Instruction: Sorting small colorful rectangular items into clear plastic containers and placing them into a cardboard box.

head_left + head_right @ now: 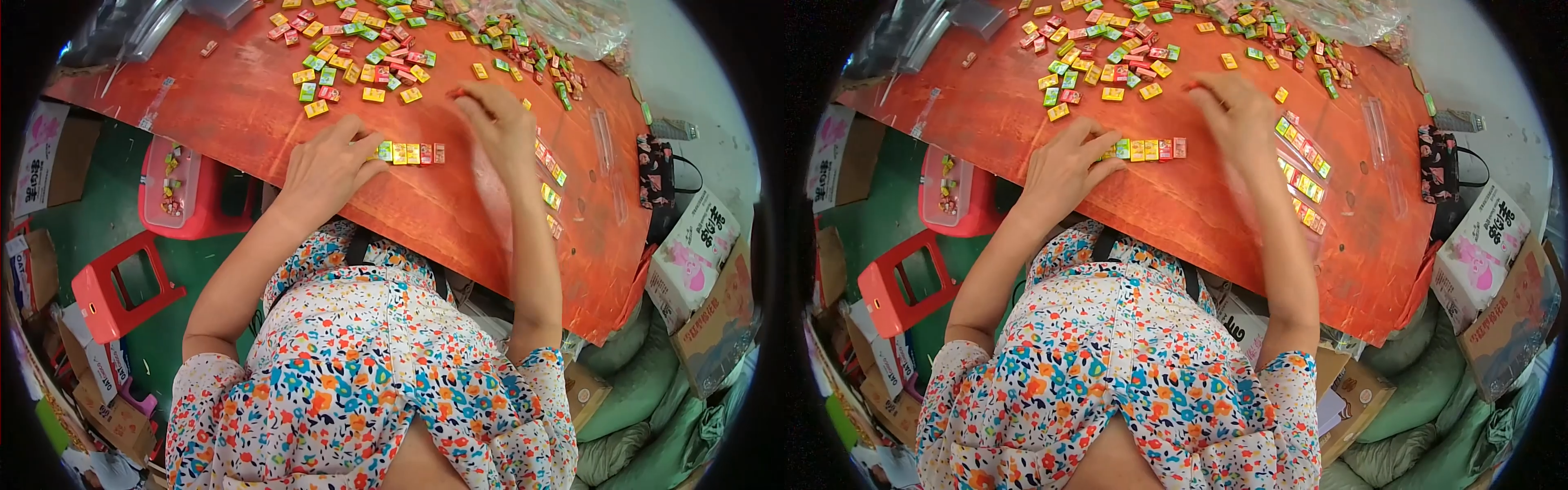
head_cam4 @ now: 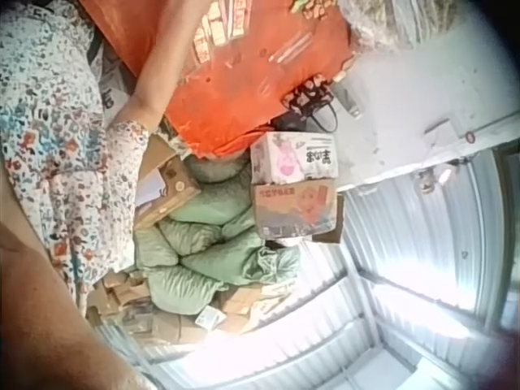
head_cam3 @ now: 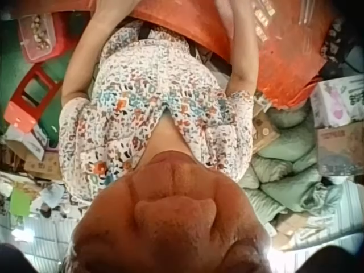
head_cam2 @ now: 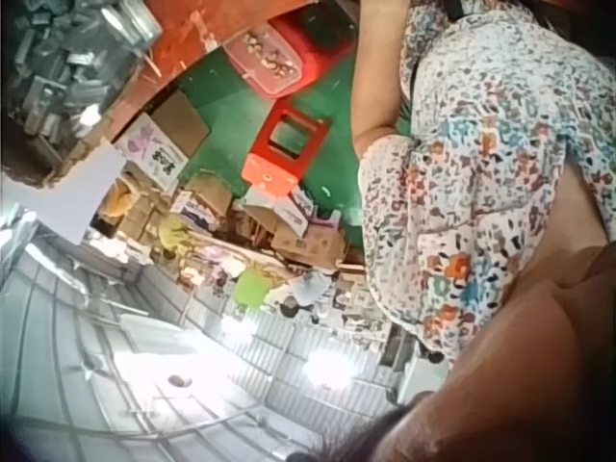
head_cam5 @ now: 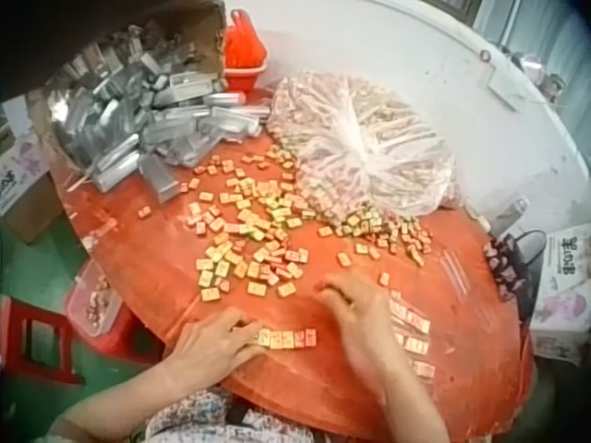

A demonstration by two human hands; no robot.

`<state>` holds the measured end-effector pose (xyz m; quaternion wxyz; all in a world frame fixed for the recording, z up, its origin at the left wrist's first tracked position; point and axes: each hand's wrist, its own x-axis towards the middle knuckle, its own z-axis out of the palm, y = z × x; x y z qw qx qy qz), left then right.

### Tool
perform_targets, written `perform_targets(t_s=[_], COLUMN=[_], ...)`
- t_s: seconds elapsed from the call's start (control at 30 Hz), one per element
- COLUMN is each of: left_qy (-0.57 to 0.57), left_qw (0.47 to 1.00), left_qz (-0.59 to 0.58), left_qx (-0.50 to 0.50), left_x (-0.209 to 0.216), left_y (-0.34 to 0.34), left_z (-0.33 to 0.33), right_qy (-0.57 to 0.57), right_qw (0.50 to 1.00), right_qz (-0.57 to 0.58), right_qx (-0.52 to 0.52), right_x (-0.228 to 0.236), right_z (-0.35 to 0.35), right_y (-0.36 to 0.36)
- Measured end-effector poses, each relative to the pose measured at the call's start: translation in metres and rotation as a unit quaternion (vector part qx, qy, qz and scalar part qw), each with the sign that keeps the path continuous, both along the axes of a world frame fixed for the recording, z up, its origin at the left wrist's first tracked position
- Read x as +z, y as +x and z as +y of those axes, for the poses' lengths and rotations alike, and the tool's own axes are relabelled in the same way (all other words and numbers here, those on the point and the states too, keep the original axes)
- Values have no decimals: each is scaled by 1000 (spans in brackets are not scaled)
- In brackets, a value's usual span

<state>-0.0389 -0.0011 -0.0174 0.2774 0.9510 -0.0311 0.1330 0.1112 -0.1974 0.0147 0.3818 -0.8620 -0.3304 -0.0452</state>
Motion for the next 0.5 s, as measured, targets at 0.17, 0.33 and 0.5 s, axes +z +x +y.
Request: perform_targets(t_s=[0.17,0.33,0.5], left_qy=[-2,-14,-24], left_qw=[1000,1000,1000], left_qz=[-27,-6,-7], left_qx=[-13,10,-4], left_x=[-5,-1,0], left_y=[-2,-11,-13], left_z=[8,21,23], right_qy=[-48,-120,-119], right_qw=[992,949,939], right_qz=[-97,-281,-299], right_qx=[60,85,121], right_x=[-7,-22,-19], right_z=[15,29,28], right_y=[-53,-75,-84])
